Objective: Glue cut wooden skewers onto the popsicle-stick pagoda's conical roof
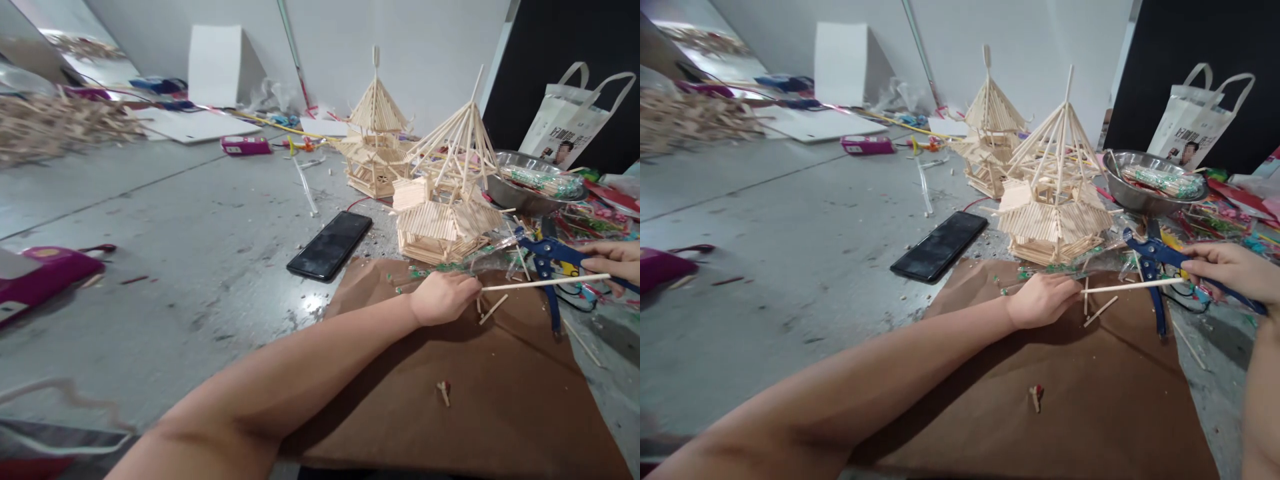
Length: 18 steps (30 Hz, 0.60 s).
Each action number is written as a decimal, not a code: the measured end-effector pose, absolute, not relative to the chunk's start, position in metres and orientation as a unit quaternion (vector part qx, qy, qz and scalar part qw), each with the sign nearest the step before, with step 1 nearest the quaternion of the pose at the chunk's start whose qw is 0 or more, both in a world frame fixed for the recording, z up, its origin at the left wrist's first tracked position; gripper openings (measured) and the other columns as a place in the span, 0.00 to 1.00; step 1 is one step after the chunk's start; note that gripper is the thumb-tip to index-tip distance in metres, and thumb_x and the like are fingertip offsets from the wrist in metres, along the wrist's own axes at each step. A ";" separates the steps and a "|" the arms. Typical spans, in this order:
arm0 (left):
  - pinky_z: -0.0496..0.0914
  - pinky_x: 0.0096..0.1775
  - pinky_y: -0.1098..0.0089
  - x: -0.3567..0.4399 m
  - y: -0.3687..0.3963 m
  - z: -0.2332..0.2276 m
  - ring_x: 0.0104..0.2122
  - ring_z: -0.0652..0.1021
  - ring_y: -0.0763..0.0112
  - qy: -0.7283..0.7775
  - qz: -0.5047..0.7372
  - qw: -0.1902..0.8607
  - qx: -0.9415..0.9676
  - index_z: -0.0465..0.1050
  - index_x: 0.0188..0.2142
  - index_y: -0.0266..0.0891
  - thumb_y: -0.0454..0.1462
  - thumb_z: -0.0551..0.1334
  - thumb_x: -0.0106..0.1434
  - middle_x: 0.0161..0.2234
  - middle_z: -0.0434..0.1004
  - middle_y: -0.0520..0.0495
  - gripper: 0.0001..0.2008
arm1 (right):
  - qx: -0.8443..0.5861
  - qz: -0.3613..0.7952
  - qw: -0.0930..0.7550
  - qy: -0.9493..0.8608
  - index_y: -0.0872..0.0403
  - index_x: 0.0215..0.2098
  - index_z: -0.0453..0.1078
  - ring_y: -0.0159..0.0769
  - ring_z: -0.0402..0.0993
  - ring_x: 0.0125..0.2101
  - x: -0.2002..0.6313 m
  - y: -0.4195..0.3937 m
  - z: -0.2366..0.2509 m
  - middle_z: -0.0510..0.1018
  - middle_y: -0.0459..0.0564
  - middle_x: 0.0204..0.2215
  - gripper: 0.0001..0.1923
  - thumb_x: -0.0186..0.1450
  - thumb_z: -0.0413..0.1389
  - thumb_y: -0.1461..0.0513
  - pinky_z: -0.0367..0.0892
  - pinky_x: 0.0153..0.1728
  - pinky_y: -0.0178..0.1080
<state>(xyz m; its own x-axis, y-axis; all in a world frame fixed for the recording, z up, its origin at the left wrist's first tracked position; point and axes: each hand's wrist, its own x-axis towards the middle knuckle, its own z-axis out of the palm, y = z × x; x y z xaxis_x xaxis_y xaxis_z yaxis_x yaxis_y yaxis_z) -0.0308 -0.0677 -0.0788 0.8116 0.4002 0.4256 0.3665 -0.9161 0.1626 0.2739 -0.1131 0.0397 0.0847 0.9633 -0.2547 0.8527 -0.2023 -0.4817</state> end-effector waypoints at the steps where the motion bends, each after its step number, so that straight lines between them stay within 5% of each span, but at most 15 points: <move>1: 0.66 0.31 0.74 -0.031 -0.069 -0.078 0.30 0.74 0.73 0.191 0.239 0.032 0.951 0.67 0.34 0.36 0.37 0.45 0.65 0.28 0.74 0.46 0.13 | -0.726 0.294 0.104 -0.613 0.53 0.44 0.65 0.30 0.66 0.18 0.274 -0.112 0.040 0.74 0.47 0.24 0.26 0.54 0.53 0.46 0.65 0.22 0.34; 8: 0.69 0.31 0.72 -0.033 -0.074 -0.073 0.39 0.75 0.70 0.248 0.221 0.018 0.943 0.65 0.38 0.37 0.37 0.44 0.64 0.52 0.67 0.40 0.13 | -0.721 0.358 0.163 -0.570 0.52 0.46 0.64 0.28 0.62 0.15 0.282 -0.113 0.039 0.72 0.44 0.21 0.30 0.51 0.57 0.46 0.61 0.18 0.33; 14: 0.69 0.31 0.70 -0.030 -0.070 -0.073 0.33 0.76 0.68 0.304 0.147 0.057 0.939 0.64 0.37 0.37 0.38 0.44 0.65 0.32 0.75 0.44 0.13 | -0.691 0.400 0.147 -0.584 0.54 0.39 0.65 0.25 0.62 0.15 0.279 -0.111 0.040 0.72 0.46 0.23 0.19 0.56 0.55 0.50 0.60 0.18 0.32; 18: 0.68 0.30 0.71 -0.030 -0.071 -0.072 0.32 0.75 0.68 0.303 0.138 0.069 0.941 0.64 0.37 0.37 0.38 0.45 0.65 0.31 0.75 0.45 0.12 | -0.657 0.453 0.094 -0.596 0.56 0.35 0.64 0.23 0.61 0.14 0.266 -0.103 0.035 0.71 0.45 0.23 0.15 0.60 0.52 0.51 0.57 0.17 0.31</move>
